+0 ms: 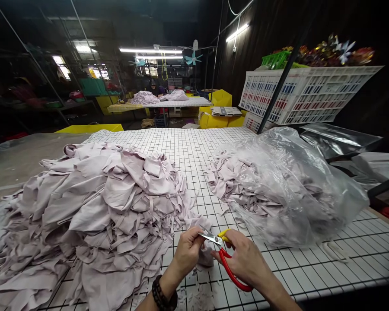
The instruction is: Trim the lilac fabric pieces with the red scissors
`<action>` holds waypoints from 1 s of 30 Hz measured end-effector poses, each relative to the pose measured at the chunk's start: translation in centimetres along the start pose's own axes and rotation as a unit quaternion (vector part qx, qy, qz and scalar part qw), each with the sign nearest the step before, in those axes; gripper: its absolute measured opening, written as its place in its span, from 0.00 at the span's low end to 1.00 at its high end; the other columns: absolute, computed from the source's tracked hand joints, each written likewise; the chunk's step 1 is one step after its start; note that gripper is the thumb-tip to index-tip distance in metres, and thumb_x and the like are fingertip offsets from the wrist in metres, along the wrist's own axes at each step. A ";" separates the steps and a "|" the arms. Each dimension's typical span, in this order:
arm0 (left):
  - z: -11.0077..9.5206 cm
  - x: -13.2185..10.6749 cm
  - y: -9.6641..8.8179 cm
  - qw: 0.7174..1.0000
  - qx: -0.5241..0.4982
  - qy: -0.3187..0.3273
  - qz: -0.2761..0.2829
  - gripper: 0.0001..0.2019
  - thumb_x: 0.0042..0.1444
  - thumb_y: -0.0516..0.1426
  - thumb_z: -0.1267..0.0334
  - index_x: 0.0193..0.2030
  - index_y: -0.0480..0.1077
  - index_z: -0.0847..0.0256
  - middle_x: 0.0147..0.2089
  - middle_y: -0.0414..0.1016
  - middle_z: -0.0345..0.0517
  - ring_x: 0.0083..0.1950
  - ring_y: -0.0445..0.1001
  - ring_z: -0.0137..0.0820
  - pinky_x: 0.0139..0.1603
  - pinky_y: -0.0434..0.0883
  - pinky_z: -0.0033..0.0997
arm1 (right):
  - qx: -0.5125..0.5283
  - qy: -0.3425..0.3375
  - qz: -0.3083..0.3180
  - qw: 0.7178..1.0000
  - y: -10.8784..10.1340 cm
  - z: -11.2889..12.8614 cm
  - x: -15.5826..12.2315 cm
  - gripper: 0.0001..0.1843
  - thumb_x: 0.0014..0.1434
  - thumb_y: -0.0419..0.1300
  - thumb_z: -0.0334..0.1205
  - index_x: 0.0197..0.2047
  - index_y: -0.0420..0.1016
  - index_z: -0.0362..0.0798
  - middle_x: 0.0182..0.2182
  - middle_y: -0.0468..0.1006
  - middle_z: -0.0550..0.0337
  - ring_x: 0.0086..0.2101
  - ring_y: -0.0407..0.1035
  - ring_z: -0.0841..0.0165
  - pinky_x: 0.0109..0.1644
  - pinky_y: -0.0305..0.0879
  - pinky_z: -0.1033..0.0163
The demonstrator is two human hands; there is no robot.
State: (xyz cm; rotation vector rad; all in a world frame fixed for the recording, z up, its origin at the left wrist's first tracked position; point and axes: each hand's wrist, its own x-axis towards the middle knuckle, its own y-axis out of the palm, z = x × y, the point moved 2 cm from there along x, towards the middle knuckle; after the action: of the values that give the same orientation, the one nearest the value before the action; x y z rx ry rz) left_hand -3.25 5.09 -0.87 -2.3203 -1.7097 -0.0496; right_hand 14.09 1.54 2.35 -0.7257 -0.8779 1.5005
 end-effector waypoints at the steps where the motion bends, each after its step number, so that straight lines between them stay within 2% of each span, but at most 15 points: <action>1: 0.0 0.0 0.0 1.000 0.000 -0.003 0.002 0.11 0.59 0.53 0.65 0.27 0.69 0.63 0.25 0.65 0.41 0.28 0.64 0.27 0.30 0.61 0.24 | -0.009 0.002 0.001 1.000 0.1 -0.1 0.0 0.15 0.52 0.59 0.50 0.27 0.59 0.50 0.27 0.69 0.62 0.29 0.62 0.68 0.31 0.55 0.64; 11: 0.2 0.0 -0.2 0.999 -0.029 -0.034 0.022 0.11 0.60 0.53 0.61 0.29 0.70 0.63 0.24 0.65 0.39 0.25 0.62 0.25 0.27 0.59 0.24 | -0.043 -0.009 -0.005 0.999 0.7 -0.7 0.0 0.17 0.53 0.57 0.49 0.24 0.56 0.49 0.22 0.67 0.64 0.24 0.58 0.71 0.28 0.49 0.66; 19: 0.5 0.1 -0.5 0.993 -0.074 -0.076 0.042 0.13 0.60 0.54 0.57 0.31 0.71 0.64 0.24 0.66 0.40 0.24 0.60 0.24 0.26 0.57 0.24 | -0.034 -0.021 -0.011 0.999 1.3 -0.8 0.2 0.22 0.53 0.57 0.51 0.20 0.52 0.49 0.18 0.61 0.66 0.21 0.52 0.73 0.26 0.44 0.65; 22: 0.4 -0.1 -0.6 0.987 -0.110 -0.104 0.051 0.14 0.59 0.54 0.55 0.32 0.72 0.65 0.22 0.65 0.39 0.22 0.56 0.22 0.24 0.54 0.23 | 0.050 -0.007 0.017 0.999 1.4 -1.9 0.6 0.22 0.52 0.60 0.49 0.20 0.51 0.49 0.18 0.58 0.68 0.21 0.51 0.74 0.25 0.45 0.66; 25: 0.1 -0.7 -1.0 0.980 -0.156 -0.105 0.058 0.15 0.59 0.54 0.54 0.31 0.71 0.65 0.23 0.65 0.40 0.24 0.58 0.23 0.26 0.55 0.24 | 0.192 0.038 0.064 0.978 1.0 -3.6 1.8 0.16 0.52 0.60 0.45 0.23 0.56 0.49 0.19 0.58 0.69 0.22 0.53 0.74 0.25 0.49 0.69; 28: -0.1 -1.8 -1.7 0.976 -0.191 -0.088 0.058 0.15 0.59 0.54 0.54 0.29 0.70 0.65 0.26 0.64 0.41 0.28 0.60 0.25 0.31 0.57 0.25 | 0.286 0.049 0.066 0.955 0.6 -4.3 3.9 0.09 0.52 0.60 0.42 0.34 0.66 0.49 0.25 0.64 0.67 0.25 0.58 0.73 0.29 0.57 0.69; 30: 0.0 -2.5 -2.4 0.974 -0.204 -0.086 0.045 0.16 0.58 0.54 0.54 0.28 0.68 0.65 0.25 0.61 0.40 0.28 0.58 0.25 0.30 0.55 0.25 | 0.327 0.015 0.094 0.940 0.9 -3.6 5.4 0.14 0.51 0.60 0.41 0.42 0.67 0.48 0.28 0.66 0.66 0.27 0.60 0.73 0.32 0.59 0.68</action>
State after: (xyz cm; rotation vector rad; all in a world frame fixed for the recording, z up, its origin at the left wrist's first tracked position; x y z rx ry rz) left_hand -6.22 3.41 -0.85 -2.7698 -1.8121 -0.2065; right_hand 16.05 7.31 -0.11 -0.3376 -0.2457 1.8063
